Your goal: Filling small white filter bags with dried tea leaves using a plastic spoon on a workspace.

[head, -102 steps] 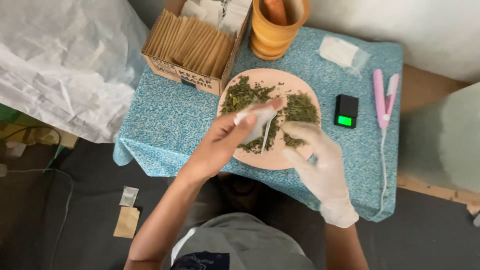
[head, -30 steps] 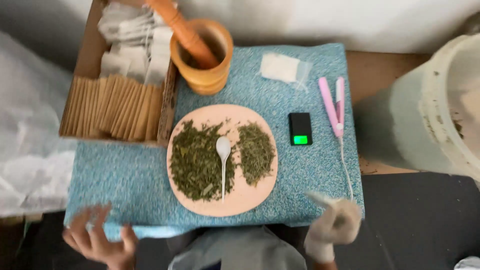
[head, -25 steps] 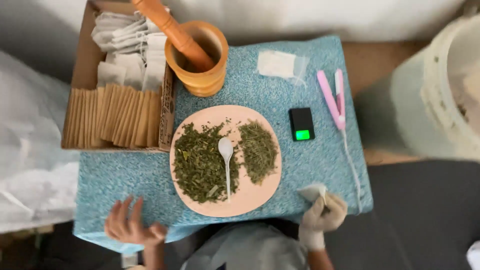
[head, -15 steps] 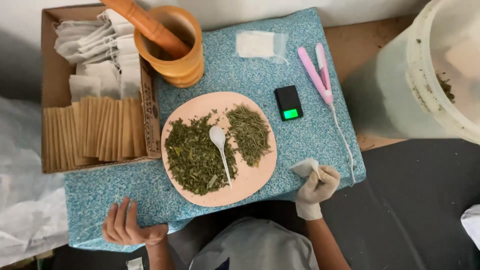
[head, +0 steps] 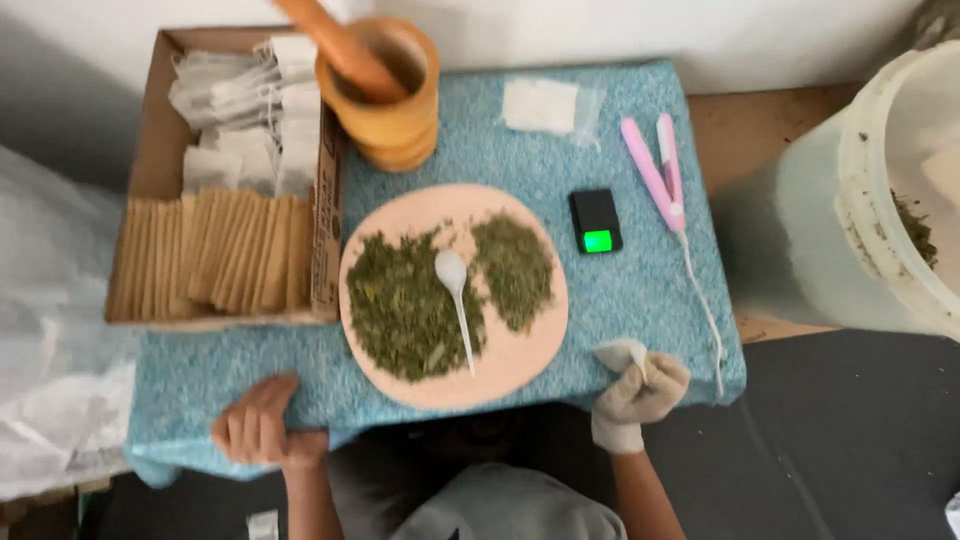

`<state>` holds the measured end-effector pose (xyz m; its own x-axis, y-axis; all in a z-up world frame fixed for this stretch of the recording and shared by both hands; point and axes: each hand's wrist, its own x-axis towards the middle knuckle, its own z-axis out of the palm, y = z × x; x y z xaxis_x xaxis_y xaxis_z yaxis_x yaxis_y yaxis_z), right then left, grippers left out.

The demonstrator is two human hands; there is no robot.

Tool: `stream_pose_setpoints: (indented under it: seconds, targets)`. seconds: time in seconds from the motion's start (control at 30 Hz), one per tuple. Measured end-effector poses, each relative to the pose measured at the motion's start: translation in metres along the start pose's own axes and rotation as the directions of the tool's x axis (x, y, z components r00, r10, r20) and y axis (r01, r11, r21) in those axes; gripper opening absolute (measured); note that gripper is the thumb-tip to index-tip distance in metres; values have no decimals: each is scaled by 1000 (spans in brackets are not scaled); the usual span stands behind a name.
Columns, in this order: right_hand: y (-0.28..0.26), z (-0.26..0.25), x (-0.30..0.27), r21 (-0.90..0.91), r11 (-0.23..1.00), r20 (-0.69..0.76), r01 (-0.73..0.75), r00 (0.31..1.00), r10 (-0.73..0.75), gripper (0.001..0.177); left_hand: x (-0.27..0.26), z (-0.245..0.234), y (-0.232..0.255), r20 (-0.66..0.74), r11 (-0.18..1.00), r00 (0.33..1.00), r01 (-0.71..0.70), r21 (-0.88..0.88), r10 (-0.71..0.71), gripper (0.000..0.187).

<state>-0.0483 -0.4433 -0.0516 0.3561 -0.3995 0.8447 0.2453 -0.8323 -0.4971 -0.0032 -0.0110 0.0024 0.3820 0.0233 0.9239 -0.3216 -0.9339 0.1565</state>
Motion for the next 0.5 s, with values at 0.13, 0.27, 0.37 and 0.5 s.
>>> stream_pose_setpoints:
  seconds: [0.13, 0.27, 0.37, 0.5]
  targets:
    - [20, 3, -9, 81, 995, -77, 55, 996, -49, 19, -18, 3, -15, -114, 998, 992, -52, -46, 47, 89]
    - [-5, 3, 0, 48, 998, -46, -47, 998, 49, 23, 6, -3, 7, -82, 1000, 997, -10, -30, 7, 89]
    - [0, 1, 0, 28, 996, -22, -79, 997, 80, 37, 5, 0, 4, -62, 1000, 998, -4, -22, 3, 87]
    - [3, -1, -2, 20, 996, 27, -84, 996, 84, 29, 4, 2, 2, -51, 1000, 998, 25, -11, -26, 85]
